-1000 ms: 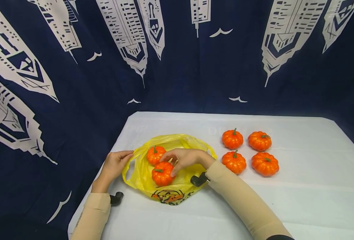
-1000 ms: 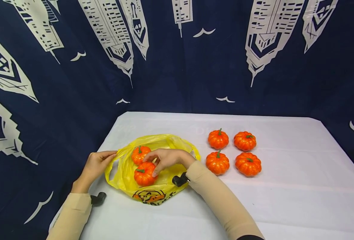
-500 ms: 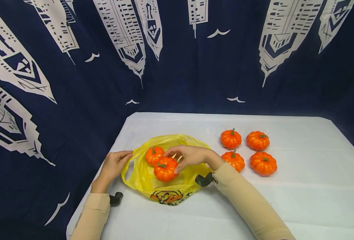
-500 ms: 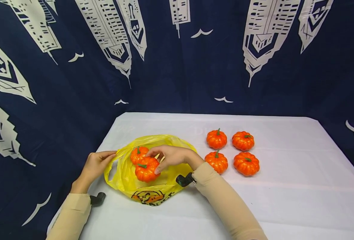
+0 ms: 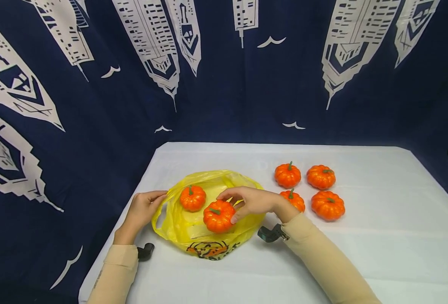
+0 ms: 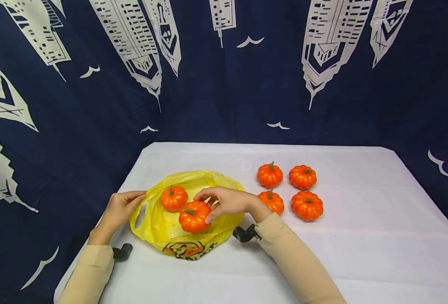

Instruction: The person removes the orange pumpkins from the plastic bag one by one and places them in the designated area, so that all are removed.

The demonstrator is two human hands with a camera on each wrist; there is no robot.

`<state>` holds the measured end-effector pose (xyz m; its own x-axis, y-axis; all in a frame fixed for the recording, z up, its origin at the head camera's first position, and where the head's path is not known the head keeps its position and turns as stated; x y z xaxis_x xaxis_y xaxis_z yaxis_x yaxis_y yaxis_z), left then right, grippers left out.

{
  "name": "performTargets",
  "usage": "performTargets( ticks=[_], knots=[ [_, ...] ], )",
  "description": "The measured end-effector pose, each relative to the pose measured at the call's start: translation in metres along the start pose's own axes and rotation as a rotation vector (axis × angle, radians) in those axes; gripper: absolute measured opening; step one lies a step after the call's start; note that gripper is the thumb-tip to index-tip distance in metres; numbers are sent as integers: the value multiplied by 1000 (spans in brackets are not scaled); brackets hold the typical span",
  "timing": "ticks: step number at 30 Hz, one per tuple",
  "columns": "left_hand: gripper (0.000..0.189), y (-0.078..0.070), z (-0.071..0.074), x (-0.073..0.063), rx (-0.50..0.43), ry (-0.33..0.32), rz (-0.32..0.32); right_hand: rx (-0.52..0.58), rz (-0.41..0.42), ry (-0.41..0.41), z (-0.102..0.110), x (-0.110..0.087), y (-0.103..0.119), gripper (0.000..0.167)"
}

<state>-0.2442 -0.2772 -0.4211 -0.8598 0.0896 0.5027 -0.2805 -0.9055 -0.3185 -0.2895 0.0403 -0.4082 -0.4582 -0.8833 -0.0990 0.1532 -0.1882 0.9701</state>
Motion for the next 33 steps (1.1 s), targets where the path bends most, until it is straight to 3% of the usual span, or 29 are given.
performTargets(
  ticks=[8,12,22,33],
  knots=[
    [14,1,1,-1,-2,7,1,90,-48,-57,5,-30,-8,63],
    [14,0,2,1,1,3,-5,136,-18,-54,7,-40,-10,65],
    [14,0,4,0,17,-13,-28,53,41,-8,7,-64,-13,66],
    [15,1,3,1,-2,14,-2,84,44,-71,15,-104,-30,63]
  ],
)
Point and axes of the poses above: each hand's wrist, its own x-axis towards the middle knuckle, its own z-axis out of the back of the hand, y = z × x, the point moved 4 cm from there along x, towards the middle knuckle, and after that the axes turned 14 degrees about x, right-handed, at the moved point
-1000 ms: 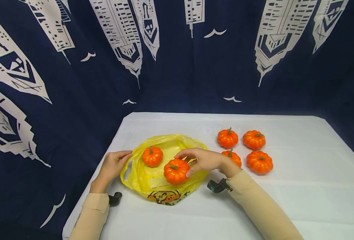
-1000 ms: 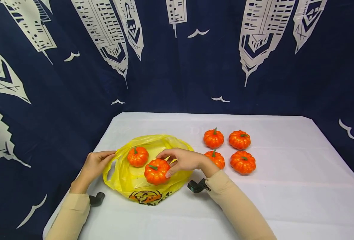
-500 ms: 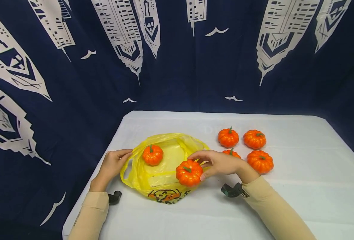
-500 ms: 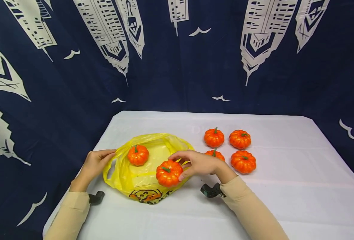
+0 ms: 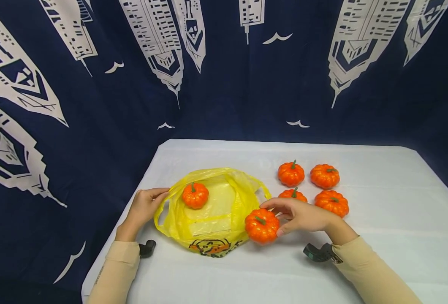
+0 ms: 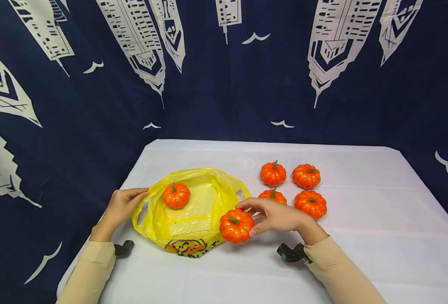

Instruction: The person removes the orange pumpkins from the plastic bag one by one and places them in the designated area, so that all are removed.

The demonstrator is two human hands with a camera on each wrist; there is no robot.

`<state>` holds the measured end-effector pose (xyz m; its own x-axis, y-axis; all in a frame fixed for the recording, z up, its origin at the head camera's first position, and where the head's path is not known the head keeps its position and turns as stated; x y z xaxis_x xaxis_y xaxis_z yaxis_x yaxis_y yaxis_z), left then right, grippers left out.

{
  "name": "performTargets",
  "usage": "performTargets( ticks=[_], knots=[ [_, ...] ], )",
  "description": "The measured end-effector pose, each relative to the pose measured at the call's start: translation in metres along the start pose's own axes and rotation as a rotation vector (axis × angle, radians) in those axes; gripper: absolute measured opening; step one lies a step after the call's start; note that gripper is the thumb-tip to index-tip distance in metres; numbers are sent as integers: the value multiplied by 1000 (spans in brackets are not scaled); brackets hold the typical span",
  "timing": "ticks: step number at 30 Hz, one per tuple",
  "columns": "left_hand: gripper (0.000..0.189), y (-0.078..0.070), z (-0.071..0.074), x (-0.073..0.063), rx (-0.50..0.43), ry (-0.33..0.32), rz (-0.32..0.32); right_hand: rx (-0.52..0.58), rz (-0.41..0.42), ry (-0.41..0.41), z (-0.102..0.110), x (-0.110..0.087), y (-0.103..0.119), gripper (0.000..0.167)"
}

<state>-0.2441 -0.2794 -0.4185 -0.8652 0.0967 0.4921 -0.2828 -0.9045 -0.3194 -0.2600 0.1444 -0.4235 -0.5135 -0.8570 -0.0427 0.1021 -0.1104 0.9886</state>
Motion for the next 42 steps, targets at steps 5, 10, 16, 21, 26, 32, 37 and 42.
performTargets(
  ticks=[5,10,16,21,26,32,37,42],
  knots=[
    [16,-3,1,1,-18,10,17,32,-17,-17,5,-23,-7,63],
    [15,-4,1,1,-11,5,2,31,-11,-33,8,-37,-15,64],
    [16,-2,0,0,-10,1,15,42,-23,-55,12,-52,-23,65],
    [16,-1,0,0,-8,-1,15,18,-23,-69,16,-63,-27,63],
    [16,-2,0,0,-13,-5,14,11,-47,-72,17,-72,-33,63],
    [16,-2,0,-1,-7,2,21,35,-111,-71,17,-75,-40,62],
    [16,-2,-1,-2,-5,14,32,37,-163,-81,16,-77,-43,64],
    [16,-3,-1,-3,-6,28,45,28,-176,-85,16,-79,-46,65]
  ],
)
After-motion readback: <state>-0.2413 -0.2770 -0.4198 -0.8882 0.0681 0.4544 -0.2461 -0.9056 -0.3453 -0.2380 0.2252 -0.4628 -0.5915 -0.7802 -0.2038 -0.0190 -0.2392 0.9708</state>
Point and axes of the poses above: each hand's wrist, its own x-axis towards the middle knuckle, its own z-axis out of the back of the hand, y = z × x, the point moved 4 cm from there along x, towards the middle knuckle, and after that the axes turned 14 degrees about x, right-handed, at the moved point
